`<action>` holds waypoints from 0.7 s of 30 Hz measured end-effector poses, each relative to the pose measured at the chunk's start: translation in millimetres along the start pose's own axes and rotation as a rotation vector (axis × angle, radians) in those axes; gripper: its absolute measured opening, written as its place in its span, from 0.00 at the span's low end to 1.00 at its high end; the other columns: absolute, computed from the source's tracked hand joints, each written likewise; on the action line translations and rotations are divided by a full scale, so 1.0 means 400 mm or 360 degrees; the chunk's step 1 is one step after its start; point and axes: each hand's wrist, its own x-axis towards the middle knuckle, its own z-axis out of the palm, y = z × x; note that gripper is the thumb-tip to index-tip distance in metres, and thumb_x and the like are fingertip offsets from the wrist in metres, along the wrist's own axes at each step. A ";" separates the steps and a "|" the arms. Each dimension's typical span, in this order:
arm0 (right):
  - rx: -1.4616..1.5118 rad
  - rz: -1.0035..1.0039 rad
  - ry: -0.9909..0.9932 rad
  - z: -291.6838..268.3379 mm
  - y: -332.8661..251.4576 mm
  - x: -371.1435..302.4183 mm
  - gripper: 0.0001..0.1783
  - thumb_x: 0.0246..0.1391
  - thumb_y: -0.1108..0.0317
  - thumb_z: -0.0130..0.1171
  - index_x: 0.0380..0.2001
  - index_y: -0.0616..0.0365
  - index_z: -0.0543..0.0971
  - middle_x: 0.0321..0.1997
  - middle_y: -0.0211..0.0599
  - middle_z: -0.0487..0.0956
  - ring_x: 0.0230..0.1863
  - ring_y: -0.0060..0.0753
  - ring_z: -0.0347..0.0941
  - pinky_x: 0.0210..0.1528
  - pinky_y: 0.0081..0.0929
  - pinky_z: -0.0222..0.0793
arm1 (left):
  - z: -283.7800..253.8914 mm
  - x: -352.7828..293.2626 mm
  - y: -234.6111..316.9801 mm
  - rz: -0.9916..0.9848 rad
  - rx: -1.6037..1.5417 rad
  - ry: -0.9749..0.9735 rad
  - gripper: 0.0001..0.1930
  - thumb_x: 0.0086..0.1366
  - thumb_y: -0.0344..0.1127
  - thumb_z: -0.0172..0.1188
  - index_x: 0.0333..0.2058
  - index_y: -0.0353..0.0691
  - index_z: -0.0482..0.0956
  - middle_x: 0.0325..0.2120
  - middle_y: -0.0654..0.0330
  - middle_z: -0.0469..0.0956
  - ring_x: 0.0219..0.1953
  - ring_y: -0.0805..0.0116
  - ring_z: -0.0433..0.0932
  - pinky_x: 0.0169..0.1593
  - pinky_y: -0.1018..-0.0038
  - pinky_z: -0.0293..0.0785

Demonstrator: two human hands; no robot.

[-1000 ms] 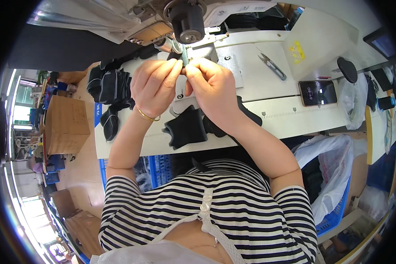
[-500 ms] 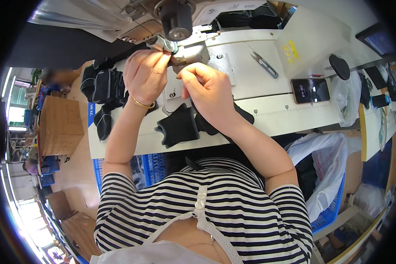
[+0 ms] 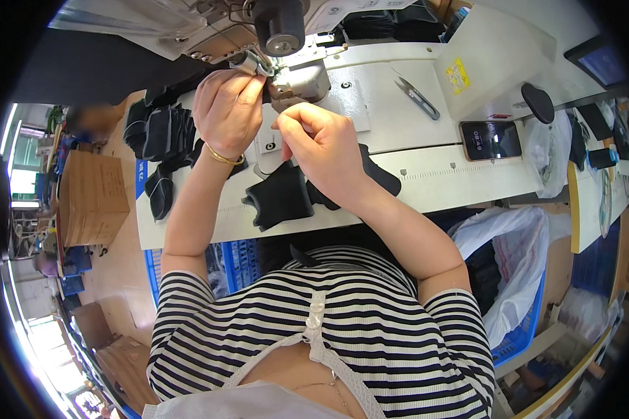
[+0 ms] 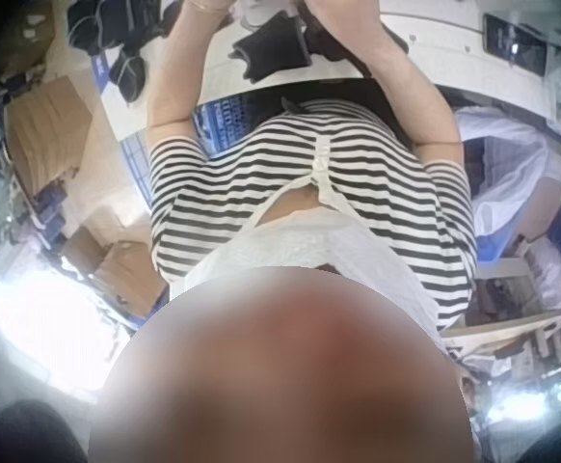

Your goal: Inspecting, stitching, and arranging fabric/leather shoe components at a manufacturing workstation.

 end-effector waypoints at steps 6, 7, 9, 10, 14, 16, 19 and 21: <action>-0.0024 -0.0039 -0.0018 0.002 0.002 -0.008 0.11 0.61 0.68 0.52 0.31 0.62 0.80 0.16 0.26 0.76 0.18 0.10 0.65 0.20 0.15 0.58 | 0.004 0.000 -0.004 -0.0013 0.0007 0.0024 0.12 0.39 0.25 0.65 0.29 0.35 0.83 0.29 0.62 0.78 0.34 0.65 0.78 0.37 0.68 0.78; -0.0038 -0.0023 -0.0018 0.000 0.003 -0.010 0.10 0.61 0.68 0.52 0.31 0.62 0.80 0.16 0.26 0.76 0.18 0.10 0.66 0.21 0.15 0.59 | 0.005 0.000 -0.004 -0.0013 0.0007 0.0023 0.12 0.39 0.25 0.65 0.29 0.35 0.83 0.29 0.62 0.78 0.34 0.65 0.78 0.37 0.68 0.78; -0.0051 -0.0005 -0.0018 -0.006 0.007 -0.013 0.10 0.61 0.68 0.52 0.31 0.62 0.80 0.16 0.26 0.76 0.18 0.10 0.66 0.21 0.15 0.59 | 0.006 0.000 -0.006 -0.0011 0.0000 0.0035 0.12 0.39 0.25 0.66 0.28 0.36 0.83 0.28 0.62 0.78 0.33 0.65 0.78 0.37 0.69 0.78; -0.0052 0.0017 -0.0020 -0.011 0.013 -0.016 0.10 0.61 0.68 0.53 0.31 0.62 0.80 0.16 0.26 0.76 0.18 0.10 0.66 0.21 0.15 0.59 | 0.005 0.000 -0.007 -0.0012 0.0001 0.0033 0.12 0.39 0.25 0.66 0.28 0.36 0.83 0.28 0.62 0.78 0.33 0.65 0.78 0.37 0.69 0.78; -0.0040 -0.0011 0.0028 -0.027 0.038 -0.028 0.10 0.62 0.68 0.53 0.32 0.62 0.80 0.17 0.27 0.76 0.19 0.09 0.66 0.22 0.14 0.57 | 0.005 0.001 -0.006 -0.0017 0.0004 0.0035 0.13 0.38 0.25 0.66 0.29 0.36 0.83 0.28 0.62 0.78 0.33 0.65 0.78 0.36 0.70 0.78; -0.0074 0.0025 0.0044 -0.042 0.052 -0.036 0.10 0.62 0.69 0.53 0.32 0.62 0.80 0.17 0.27 0.76 0.19 0.09 0.65 0.22 0.14 0.56 | 0.004 0.001 -0.006 -0.0026 0.0012 0.0049 0.13 0.38 0.25 0.66 0.29 0.36 0.83 0.27 0.62 0.77 0.33 0.65 0.78 0.36 0.70 0.78; -0.0118 0.0066 0.0071 -0.057 0.062 -0.049 0.09 0.62 0.69 0.53 0.33 0.63 0.80 0.18 0.26 0.76 0.19 0.09 0.65 0.22 0.14 0.55 | 0.002 -0.001 -0.006 -0.0007 0.0009 0.0051 0.14 0.38 0.26 0.66 0.29 0.37 0.83 0.28 0.63 0.77 0.32 0.65 0.78 0.35 0.70 0.78; -0.0140 0.0090 0.0072 -0.073 0.077 -0.055 0.10 0.64 0.69 0.52 0.35 0.63 0.81 0.19 0.28 0.76 0.17 0.11 0.63 0.20 0.12 0.56 | 0.006 -0.004 0.000 0.0007 -0.0001 0.0105 0.14 0.39 0.25 0.66 0.30 0.37 0.82 0.28 0.62 0.78 0.32 0.65 0.78 0.35 0.70 0.77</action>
